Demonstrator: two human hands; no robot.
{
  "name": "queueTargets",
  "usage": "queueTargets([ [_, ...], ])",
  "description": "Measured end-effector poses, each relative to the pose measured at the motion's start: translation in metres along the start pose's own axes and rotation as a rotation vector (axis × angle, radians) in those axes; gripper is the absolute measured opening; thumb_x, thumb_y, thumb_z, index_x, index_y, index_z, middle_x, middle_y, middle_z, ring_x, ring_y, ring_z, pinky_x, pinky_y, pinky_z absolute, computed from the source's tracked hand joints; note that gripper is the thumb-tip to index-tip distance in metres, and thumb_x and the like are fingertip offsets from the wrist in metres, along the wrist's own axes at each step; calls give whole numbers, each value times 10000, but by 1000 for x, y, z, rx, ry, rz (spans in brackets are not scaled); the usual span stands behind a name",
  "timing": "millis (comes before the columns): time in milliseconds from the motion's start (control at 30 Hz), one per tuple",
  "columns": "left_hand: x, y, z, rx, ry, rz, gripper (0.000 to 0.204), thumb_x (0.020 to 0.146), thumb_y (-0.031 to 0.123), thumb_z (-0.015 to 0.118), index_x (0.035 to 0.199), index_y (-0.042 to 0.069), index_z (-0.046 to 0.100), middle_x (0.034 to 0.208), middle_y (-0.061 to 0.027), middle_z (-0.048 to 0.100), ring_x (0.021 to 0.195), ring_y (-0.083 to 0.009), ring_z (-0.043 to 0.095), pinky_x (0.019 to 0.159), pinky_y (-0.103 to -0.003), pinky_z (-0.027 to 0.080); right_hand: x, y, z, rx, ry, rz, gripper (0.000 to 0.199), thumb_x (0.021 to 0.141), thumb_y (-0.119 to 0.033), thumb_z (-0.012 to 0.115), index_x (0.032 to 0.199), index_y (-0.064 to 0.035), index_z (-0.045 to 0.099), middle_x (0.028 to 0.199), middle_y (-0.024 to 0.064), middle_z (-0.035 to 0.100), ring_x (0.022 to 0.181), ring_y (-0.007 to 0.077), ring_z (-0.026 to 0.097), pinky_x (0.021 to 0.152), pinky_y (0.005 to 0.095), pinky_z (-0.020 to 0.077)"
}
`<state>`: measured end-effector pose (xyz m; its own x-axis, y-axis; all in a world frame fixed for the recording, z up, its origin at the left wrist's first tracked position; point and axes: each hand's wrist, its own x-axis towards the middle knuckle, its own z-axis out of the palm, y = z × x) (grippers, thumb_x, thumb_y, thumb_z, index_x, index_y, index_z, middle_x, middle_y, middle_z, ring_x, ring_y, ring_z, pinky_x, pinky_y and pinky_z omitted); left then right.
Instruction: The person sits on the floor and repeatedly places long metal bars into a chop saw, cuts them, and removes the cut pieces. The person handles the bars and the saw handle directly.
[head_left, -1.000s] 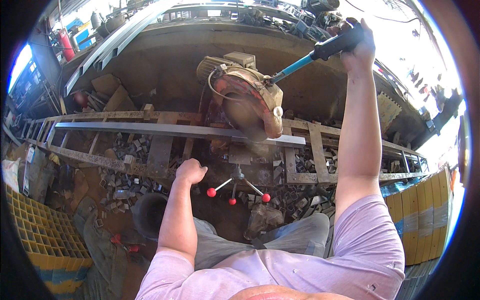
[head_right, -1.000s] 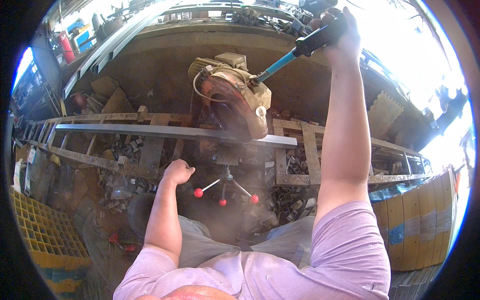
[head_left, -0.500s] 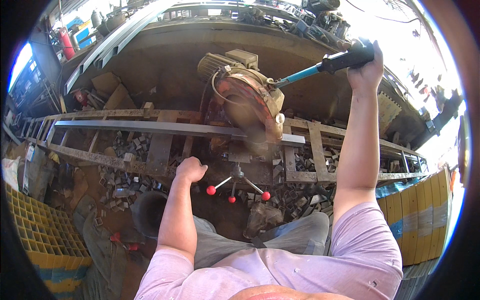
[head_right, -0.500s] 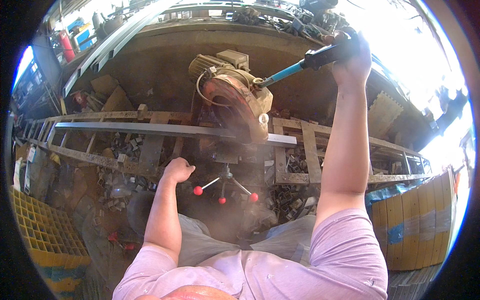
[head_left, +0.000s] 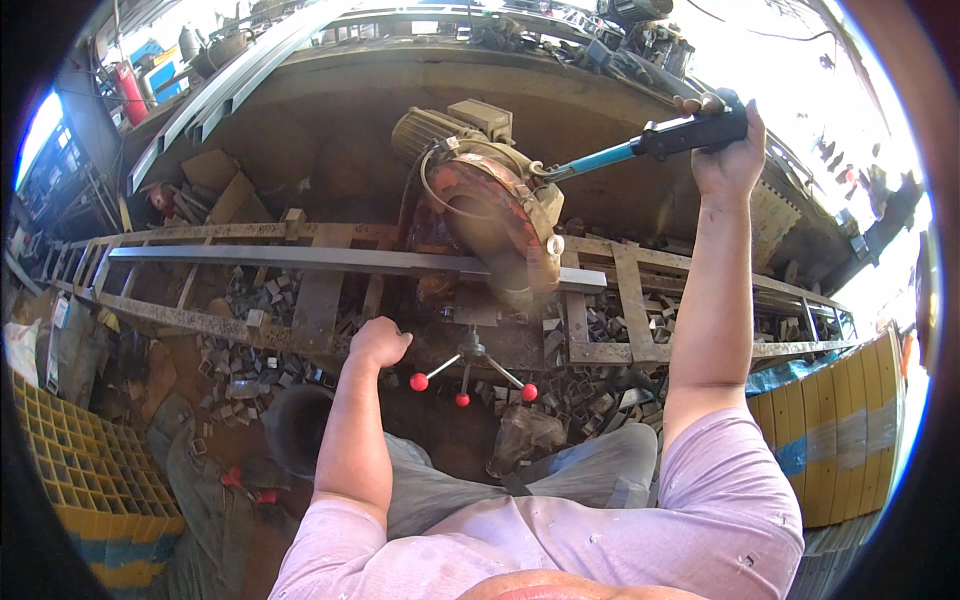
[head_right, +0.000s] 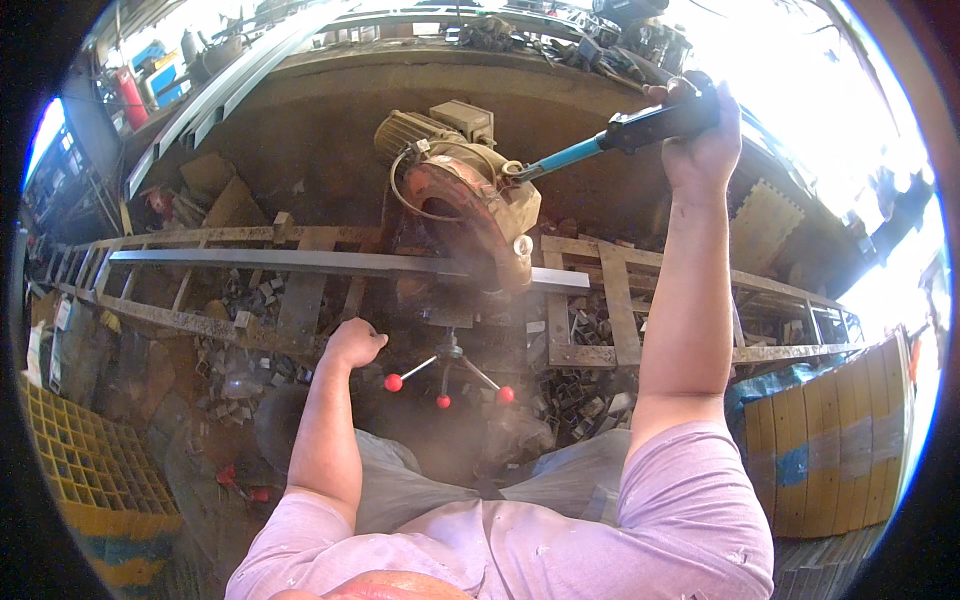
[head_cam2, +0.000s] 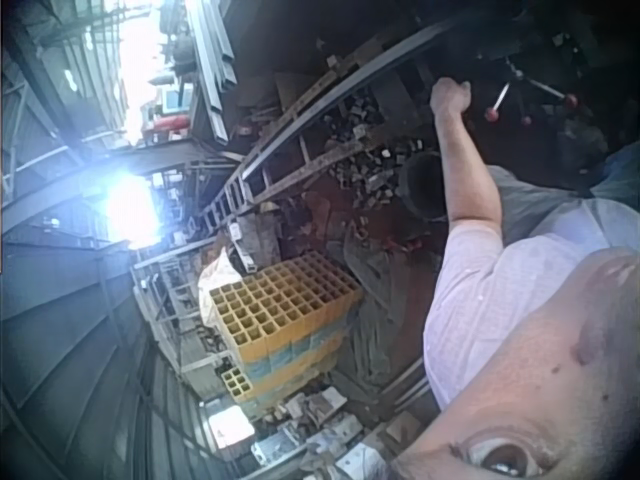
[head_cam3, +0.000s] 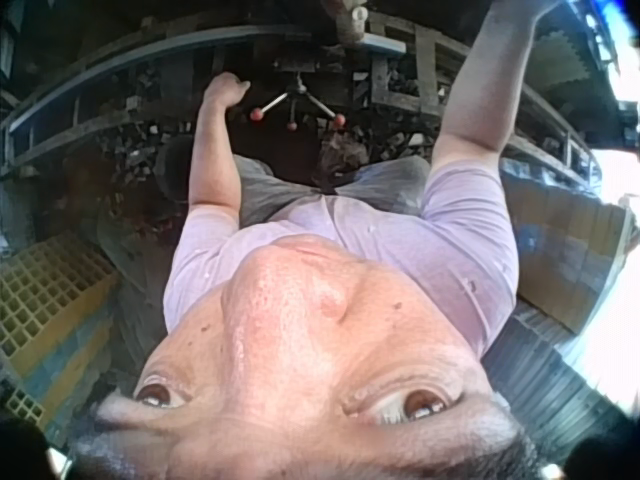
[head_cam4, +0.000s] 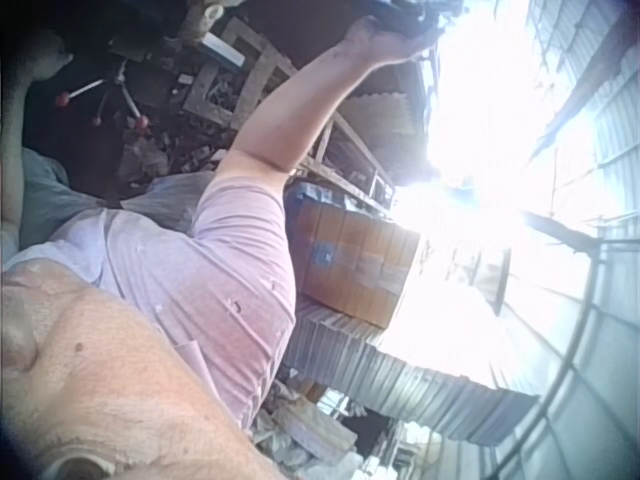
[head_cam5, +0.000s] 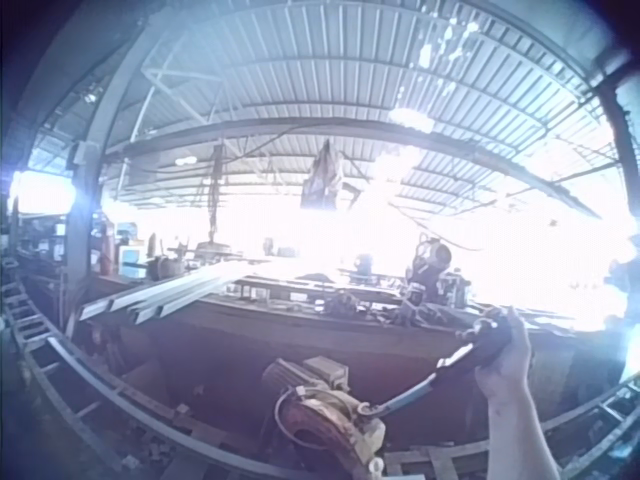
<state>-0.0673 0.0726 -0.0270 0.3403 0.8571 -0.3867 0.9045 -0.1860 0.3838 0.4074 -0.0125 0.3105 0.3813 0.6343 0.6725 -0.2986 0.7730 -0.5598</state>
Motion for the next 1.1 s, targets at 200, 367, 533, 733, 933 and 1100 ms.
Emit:
queueTargets([
  [200,-1,0,-1,9,-12,14,446,966,437,689,1110,34,815,1208,-243,753,1170,-420,708,1020,-511,564,-1,0,-2,-2,-23,-9,412,1085,-354,567,1181,32,676,959,164,737,914,399,726,1026,602,530],
  [367,-3,1,-2,-2,-5,13,446,967,433,688,1098,27,815,1194,-245,756,1165,-421,709,1015,-512,565,-2,0,-2,14,-38,-17,418,1088,-362,569,1181,30,678,952,167,741,915,391,724,1011,596,533],
  [533,-1,-1,-1,1,-9,5,444,966,431,688,1096,26,817,1192,-245,757,1160,-419,712,1014,-512,565,-4,1,-1,9,-26,-24,423,1084,-373,580,1178,28,681,954,167,741,915,378,724,1002,589,537],
  [733,-4,1,-2,-9,-6,6,437,966,423,686,1096,28,819,1185,-242,760,1163,-417,711,1017,-509,563,-5,0,-1,3,-13,-33,418,1081,-374,585,1178,22,679,955,159,736,907,361,721,985,578,544],
  [933,-2,-1,-1,-8,-8,7,432,966,423,687,1086,31,822,1175,-242,763,1161,-417,712,1016,-509,562,-8,0,1,-13,9,-39,393,1082,-359,582,1177,11,676,938,149,727,909,344,719,962,569,565],
  [1100,-2,0,-1,-5,-6,-5,426,965,425,690,1087,39,824,1181,-237,764,1165,-413,712,1019,-510,562,-10,1,3,-16,43,-49,372,1084,-350,575,1156,1,673,947,147,724,905,320,711,947,571,579],
])
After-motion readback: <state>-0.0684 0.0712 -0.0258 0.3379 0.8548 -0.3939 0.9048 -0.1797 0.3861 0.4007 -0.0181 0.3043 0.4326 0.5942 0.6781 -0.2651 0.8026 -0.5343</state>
